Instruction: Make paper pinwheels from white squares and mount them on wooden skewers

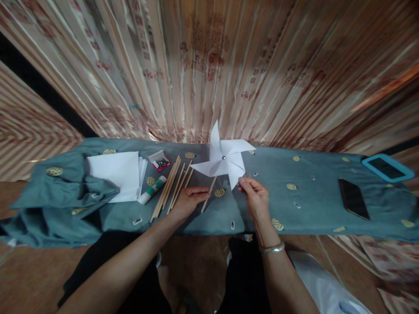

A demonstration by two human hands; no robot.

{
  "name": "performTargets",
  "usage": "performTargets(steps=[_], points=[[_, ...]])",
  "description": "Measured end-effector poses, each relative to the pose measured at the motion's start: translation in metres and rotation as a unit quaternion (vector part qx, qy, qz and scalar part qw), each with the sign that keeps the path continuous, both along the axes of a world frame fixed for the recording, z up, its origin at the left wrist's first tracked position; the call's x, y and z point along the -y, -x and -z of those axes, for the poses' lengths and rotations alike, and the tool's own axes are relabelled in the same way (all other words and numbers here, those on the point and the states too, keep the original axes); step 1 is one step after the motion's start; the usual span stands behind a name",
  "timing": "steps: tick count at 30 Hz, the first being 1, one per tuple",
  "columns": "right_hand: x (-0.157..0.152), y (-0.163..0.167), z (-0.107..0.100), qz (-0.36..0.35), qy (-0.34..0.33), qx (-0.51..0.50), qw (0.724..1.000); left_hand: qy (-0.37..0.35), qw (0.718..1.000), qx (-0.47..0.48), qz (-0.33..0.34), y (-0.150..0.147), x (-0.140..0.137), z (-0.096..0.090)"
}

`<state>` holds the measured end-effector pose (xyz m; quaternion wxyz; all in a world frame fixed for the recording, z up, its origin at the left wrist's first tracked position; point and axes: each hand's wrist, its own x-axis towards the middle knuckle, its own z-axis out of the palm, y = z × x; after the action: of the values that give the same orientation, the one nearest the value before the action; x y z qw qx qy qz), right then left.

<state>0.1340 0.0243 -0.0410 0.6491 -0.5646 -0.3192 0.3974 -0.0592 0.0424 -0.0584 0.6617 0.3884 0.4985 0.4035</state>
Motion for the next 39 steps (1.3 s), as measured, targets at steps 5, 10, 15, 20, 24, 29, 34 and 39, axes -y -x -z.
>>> performTargets(steps=[5, 10, 15, 20, 24, 29, 34, 39], points=[[0.002, 0.008, 0.0, -0.024, 0.008, -0.008, 1.0, -0.008, 1.0, 0.0, -0.007, -0.001, 0.0, 0.001], [0.004, 0.016, 0.0, -0.047, 0.011, 0.0, 0.999, -0.008, 1.0, 0.003, -0.007, -0.001, 0.0, 0.003], [0.005, 0.024, 0.001, -0.072, 0.014, -0.003, 0.997, -0.008, 1.0, 0.006, -0.002, -0.002, 0.0, 0.003], [0.005, 0.032, 0.0, -0.105, 0.015, -0.015, 0.994, -0.004, 1.0, 0.015, -0.002, -0.002, 0.001, 0.004], [0.004, 0.036, 0.001, -0.116, 0.017, -0.026, 0.993, -0.01, 1.0, 0.027, 0.001, -0.002, 0.001, 0.004], [0.002, 0.04, 0.004, -0.119, 0.024, -0.009, 0.993, -0.029, 0.999, 0.03, 0.03, -0.001, 0.002, 0.002], [0.003, 0.042, 0.007, -0.125, 0.031, 0.041, 0.991, -0.037, 0.998, 0.021, 0.043, -0.001, 0.003, 0.004], [0.011, 0.025, -0.004, -0.096, -0.007, 0.16, 0.982, -0.038, 0.998, 0.013, 0.037, 0.002, 0.0, 0.006]])
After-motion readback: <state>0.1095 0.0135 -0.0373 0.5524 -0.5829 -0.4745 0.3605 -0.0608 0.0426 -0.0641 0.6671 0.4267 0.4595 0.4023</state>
